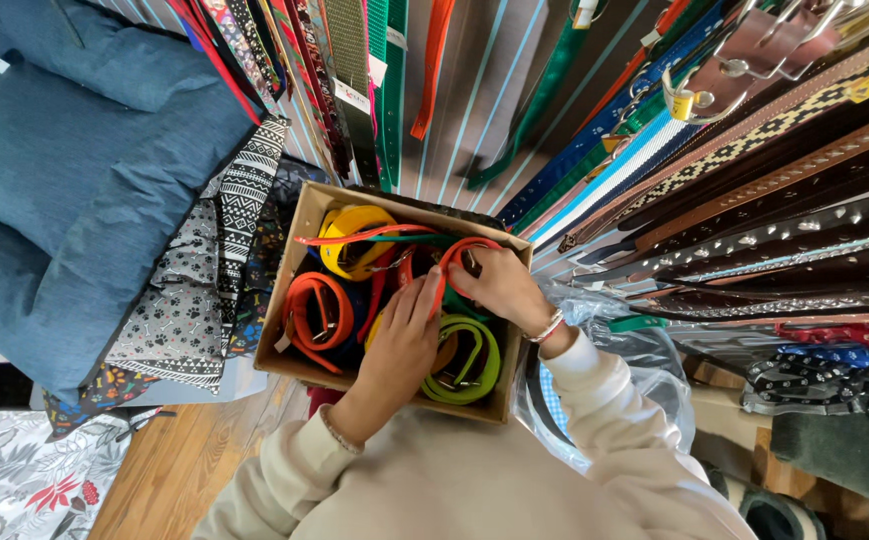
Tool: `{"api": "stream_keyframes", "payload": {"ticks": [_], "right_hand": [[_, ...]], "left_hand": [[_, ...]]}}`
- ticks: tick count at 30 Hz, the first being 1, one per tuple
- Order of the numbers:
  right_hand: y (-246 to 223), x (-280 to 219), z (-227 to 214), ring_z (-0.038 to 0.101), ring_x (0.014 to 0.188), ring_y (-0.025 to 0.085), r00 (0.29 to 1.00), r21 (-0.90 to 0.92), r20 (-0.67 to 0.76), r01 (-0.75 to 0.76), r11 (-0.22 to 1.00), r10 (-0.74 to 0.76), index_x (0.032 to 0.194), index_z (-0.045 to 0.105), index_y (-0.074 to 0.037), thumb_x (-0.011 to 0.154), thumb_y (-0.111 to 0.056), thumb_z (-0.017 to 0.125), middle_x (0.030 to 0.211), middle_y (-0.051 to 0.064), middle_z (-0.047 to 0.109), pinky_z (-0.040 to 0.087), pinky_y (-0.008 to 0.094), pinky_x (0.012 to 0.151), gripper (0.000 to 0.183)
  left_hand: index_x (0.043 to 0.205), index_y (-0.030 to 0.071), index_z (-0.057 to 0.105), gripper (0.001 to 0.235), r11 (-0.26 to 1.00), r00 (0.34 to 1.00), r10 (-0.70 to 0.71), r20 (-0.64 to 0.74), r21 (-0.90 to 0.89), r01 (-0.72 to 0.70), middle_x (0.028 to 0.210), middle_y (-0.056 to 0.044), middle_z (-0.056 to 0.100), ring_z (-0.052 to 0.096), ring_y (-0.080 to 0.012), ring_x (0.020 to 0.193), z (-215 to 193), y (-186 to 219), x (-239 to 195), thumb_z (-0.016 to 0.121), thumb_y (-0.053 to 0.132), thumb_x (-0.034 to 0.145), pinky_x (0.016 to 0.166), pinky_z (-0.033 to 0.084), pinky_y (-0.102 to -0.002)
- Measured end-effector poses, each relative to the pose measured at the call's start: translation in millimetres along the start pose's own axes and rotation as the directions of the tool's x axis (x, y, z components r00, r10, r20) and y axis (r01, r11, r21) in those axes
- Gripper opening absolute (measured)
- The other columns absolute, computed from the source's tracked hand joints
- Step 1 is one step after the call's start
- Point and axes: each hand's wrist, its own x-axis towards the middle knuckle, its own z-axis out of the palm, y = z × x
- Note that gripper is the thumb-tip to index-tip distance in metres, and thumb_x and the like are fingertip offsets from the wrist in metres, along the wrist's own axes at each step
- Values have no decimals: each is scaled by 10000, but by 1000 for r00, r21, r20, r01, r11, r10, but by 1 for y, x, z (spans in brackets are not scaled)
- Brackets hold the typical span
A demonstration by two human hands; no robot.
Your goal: The person takes various colored pet collars from a wall rack and places them into a cardboard box. They handle different collars one at a time, sometimes coiling them or checking the buckle before placing them into the box.
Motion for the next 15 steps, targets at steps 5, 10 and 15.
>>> {"api": "stream_keyframes", "payload": {"ticks": [5, 10, 15], "right_hand": [[15, 8, 26, 703, 770, 370, 934, -275, -247, 188, 943, -258, 852, 650, -58, 928, -471, 641, 769, 163, 672, 575, 446, 667, 420], [23, 0, 45, 676, 919, 361, 812, -565, -312, 258, 783, -493, 1024, 596, -49, 1024, -499, 515, 919, 142, 625, 545, 477, 745, 458], [5, -8, 21, 689, 915, 325, 790, -620, -320, 242, 746, -523, 924, 647, -84, 947, -599, 560, 868, 108, 666, 550, 451, 794, 522]], "left_hand": [[1164, -26, 692, 251, 997, 1000, 14, 28, -76, -12, 1532, -263, 442, 490, -343, 1378, 7, 1, -9, 606, 65, 947, 1111, 451, -416], [1341, -42, 609, 473, 952, 990, 30, 137, -307, 13, 1537, -227, 455, 337, -380, 1512, 20, 4, -22, 639, -10, 870, 1060, 508, -353], [1634, 116, 230, 739, 718, 970, -10, 245, -673, 177, 1650, -215, 272, 376, -415, 1451, 5, -4, -19, 560, 90, 974, 1087, 466, -487]]}}
